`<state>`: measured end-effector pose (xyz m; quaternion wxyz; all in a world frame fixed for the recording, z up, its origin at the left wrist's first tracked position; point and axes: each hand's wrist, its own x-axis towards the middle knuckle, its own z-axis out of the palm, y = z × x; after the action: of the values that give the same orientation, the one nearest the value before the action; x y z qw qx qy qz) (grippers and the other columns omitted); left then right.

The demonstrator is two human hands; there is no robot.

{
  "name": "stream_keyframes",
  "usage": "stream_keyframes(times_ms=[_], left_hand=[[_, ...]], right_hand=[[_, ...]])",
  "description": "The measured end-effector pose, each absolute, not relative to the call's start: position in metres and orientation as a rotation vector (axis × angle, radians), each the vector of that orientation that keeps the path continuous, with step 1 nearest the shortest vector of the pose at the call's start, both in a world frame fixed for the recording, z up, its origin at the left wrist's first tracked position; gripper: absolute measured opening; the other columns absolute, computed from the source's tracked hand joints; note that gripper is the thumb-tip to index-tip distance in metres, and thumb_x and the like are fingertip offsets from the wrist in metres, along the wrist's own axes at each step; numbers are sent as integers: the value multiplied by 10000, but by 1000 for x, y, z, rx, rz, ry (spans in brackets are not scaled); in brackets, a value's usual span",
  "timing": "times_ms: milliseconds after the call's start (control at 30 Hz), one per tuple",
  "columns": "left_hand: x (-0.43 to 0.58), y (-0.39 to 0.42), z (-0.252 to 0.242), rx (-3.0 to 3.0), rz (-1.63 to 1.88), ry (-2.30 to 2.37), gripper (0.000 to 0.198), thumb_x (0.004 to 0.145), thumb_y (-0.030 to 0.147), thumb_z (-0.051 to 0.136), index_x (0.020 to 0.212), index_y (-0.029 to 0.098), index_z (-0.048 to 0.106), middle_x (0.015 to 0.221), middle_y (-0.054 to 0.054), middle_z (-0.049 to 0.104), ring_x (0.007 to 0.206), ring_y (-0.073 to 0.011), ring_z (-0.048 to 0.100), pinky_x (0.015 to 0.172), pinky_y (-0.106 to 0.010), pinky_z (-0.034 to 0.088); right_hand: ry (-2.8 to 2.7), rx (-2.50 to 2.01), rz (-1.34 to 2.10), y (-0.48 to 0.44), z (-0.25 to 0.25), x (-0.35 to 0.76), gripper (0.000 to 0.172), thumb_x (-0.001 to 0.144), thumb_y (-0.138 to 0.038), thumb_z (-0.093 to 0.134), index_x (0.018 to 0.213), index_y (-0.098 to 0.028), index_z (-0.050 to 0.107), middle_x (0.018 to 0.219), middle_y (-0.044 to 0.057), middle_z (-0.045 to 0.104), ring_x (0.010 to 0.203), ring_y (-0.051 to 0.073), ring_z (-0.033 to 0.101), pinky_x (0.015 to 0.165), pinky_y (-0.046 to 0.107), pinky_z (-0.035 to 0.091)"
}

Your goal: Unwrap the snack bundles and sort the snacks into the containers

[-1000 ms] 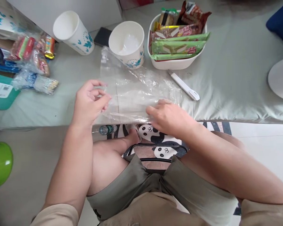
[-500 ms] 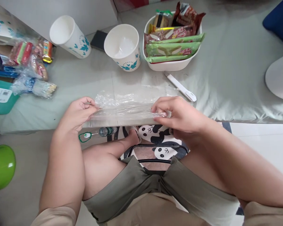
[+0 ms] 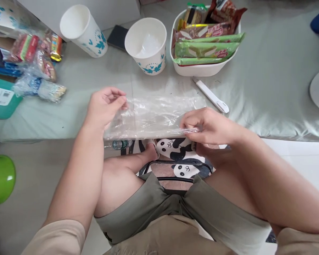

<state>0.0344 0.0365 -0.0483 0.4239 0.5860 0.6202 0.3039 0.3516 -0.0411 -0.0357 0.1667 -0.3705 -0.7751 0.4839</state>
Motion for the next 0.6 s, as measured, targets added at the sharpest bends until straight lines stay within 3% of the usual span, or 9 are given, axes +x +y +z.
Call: stream_keyframes(times_ms=[167, 333, 500, 600], left_hand=[[29, 50, -63, 1488, 979, 1582, 75, 867, 263, 691, 882, 237, 622, 942, -9, 654, 486, -70, 460, 461, -286, 334], [34, 70, -83, 1743, 1002, 1553, 105, 870, 269, 722, 897, 242, 624, 910, -2, 663, 792, -130, 581, 643, -297, 421], [35, 92, -86, 1772, 1010, 1715, 222, 876, 82, 681, 1020, 216, 579, 972, 71, 604, 579, -25, 339, 592, -252, 351], [30, 79, -73, 1892, 1184, 1729, 185, 886, 213, 726, 982, 186, 570, 1021, 45, 558, 600, -9, 348, 636, -242, 383]], right_hand=[[-2268, -1013, 1545, -40, -36, 354, 366, 907, -285, 629, 554, -202, 580, 860, 51, 706, 642, 118, 586, 616, 279, 485], [-2353, -942, 1529, -39, -34, 356, 336, 894, -220, 626, 561, -192, 589, 863, 49, 709, 705, 118, 616, 669, 262, 482], [-2365, -959, 1496, -35, -35, 358, 293, 884, -185, 621, 593, -191, 590, 818, 49, 701, 673, 118, 590, 681, 271, 466], [-2349, -982, 1457, -33, -36, 359, 279, 882, -181, 608, 603, -196, 588, 814, 50, 691, 629, 117, 567, 657, 283, 461]])
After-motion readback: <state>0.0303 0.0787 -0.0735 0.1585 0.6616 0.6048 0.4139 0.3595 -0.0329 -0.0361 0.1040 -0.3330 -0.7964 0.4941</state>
